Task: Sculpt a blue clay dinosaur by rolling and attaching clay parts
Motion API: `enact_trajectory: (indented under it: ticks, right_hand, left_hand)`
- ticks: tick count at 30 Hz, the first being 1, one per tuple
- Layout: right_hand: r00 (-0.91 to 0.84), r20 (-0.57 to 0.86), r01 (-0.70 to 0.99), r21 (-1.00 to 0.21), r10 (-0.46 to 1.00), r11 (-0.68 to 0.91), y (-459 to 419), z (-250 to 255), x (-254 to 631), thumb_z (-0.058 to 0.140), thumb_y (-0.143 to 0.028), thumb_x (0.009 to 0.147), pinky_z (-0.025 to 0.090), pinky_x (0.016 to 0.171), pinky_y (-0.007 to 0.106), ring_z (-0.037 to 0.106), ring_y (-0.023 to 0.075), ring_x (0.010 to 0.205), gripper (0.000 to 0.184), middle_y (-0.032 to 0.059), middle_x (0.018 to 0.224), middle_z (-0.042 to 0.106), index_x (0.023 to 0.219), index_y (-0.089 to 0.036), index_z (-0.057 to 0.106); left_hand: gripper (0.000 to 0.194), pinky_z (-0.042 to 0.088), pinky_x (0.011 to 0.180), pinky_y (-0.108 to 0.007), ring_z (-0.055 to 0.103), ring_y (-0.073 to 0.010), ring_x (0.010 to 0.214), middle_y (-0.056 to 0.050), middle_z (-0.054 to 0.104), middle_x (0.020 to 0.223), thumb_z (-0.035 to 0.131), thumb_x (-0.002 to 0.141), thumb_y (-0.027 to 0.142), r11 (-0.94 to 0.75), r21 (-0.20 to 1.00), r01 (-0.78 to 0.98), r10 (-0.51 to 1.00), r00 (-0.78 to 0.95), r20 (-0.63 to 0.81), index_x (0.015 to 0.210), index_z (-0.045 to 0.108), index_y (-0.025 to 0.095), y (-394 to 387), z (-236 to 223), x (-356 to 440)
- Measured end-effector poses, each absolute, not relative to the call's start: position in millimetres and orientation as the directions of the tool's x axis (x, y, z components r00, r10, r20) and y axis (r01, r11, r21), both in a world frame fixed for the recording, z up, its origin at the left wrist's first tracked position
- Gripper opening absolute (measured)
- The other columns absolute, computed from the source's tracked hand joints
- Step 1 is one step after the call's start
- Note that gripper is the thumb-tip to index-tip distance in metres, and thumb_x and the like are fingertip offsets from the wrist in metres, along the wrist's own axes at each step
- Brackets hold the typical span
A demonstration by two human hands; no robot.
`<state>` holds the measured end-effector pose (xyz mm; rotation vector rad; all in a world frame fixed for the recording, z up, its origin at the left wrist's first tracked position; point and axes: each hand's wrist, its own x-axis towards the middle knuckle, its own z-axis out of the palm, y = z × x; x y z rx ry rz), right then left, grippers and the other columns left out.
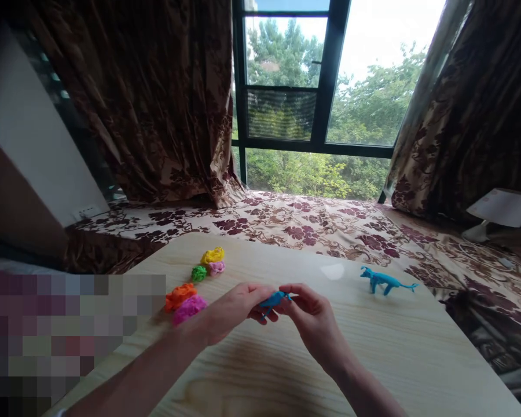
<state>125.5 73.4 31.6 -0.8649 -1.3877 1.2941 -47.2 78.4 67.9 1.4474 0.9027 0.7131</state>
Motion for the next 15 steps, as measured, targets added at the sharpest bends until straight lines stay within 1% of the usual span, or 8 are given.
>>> enact_trajectory:
  ticks: [2, 4, 6, 8, 10, 13, 15]
  right_hand:
    - [-0.12, 0.302, -0.009, -0.953, 0.946, 0.303, 76, 24, 135, 0.063, -0.031, 0.076, 0.047, 0.067, 0.028, 0.059, 0.0153, 0.073, 0.018, 0.0029, 0.082, 0.065, 0.09, -0.02, 0.065]
    - [-0.061, 0.374, 0.116, -0.918, 0.925, 0.379, 78, 18, 142, 0.064, -0.028, 0.075, 0.046, 0.065, 0.026, 0.058, 0.0155, 0.076, 0.015, 0.004, 0.088, 0.063, 0.087, -0.02, 0.066]
    - [-0.076, 0.366, 0.149, -0.916, 0.928, 0.373, 77, 14, 145, 0.062, -0.028, 0.076, 0.047, 0.066, 0.027, 0.058, 0.0157, 0.076, 0.018, 0.0049, 0.09, 0.062, 0.092, -0.019, 0.065]
    - [-0.113, 0.319, 0.122, -0.935, 0.941, 0.332, 76, 13, 146, 0.059, -0.027, 0.078, 0.049, 0.067, 0.028, 0.059, 0.0156, 0.075, 0.024, 0.0047, 0.088, 0.062, 0.1, -0.019, 0.061]
    - [-0.134, 0.295, 0.124, -0.942, 0.946, 0.312, 74, 13, 146, 0.058, -0.026, 0.079, 0.049, 0.069, 0.029, 0.059, 0.0155, 0.076, 0.026, 0.0045, 0.088, 0.062, 0.104, -0.019, 0.059]
    - [-0.153, 0.32, 0.177, -0.922, 0.935, 0.345, 73, 15, 145, 0.058, -0.023, 0.079, 0.049, 0.069, 0.028, 0.059, 0.0151, 0.077, 0.018, 0.0043, 0.092, 0.06, 0.097, -0.019, 0.062]
    - [-0.158, 0.347, 0.216, -0.902, 0.925, 0.375, 73, 16, 146, 0.058, -0.02, 0.08, 0.049, 0.068, 0.028, 0.058, 0.0147, 0.076, 0.014, 0.0036, 0.089, 0.059, 0.093, -0.019, 0.063]
  left_hand:
    - [0.038, 0.042, 0.065, -0.026, 0.056, -0.0133, 0.069, -0.008, 0.065, 0.08, 0.044, 0.082, 0.041, 0.104, 0.994, 0.045, 0.823, 0.557, -0.111, 0.085, 0.066, 0.01, 89, 61, -32]
    - [0.031, 0.04, 0.063, -0.025, 0.053, -0.0109, 0.065, -0.007, 0.063, 0.076, 0.052, 0.078, 0.037, 0.111, 0.994, 0.005, 0.83, 0.55, -0.096, 0.082, 0.066, 0.01, 95, 54, -25]
    - [0.027, 0.038, 0.062, -0.024, 0.049, -0.0096, 0.062, -0.004, 0.061, 0.07, 0.057, 0.076, 0.034, 0.092, 0.995, -0.024, 0.861, 0.504, -0.068, 0.084, 0.067, 0.011, 96, 47, -22]
    - [0.026, 0.036, 0.061, -0.023, 0.048, -0.0093, 0.062, -0.001, 0.059, 0.066, 0.06, 0.074, 0.032, 0.067, 0.997, -0.035, 0.891, 0.452, -0.044, 0.088, 0.067, 0.012, 95, 41, -21]
    - [0.026, 0.036, 0.062, -0.022, 0.048, -0.0099, 0.064, -0.001, 0.06, 0.066, 0.061, 0.074, 0.032, 0.054, 0.998, -0.018, 0.907, 0.42, -0.042, 0.09, 0.068, 0.013, 92, 37, -20]
    - [0.029, 0.038, 0.065, -0.022, 0.05, -0.0112, 0.069, -0.003, 0.063, 0.071, 0.06, 0.075, 0.034, 0.063, 0.998, 0.002, 0.911, 0.408, -0.059, 0.095, 0.068, 0.014, 90, 35, -19]
    - [0.032, 0.039, 0.067, -0.023, 0.051, -0.0116, 0.071, -0.003, 0.065, 0.074, 0.058, 0.077, 0.036, 0.089, 0.996, 0.005, 0.902, 0.424, -0.082, 0.099, 0.067, 0.016, 90, 35, -20]
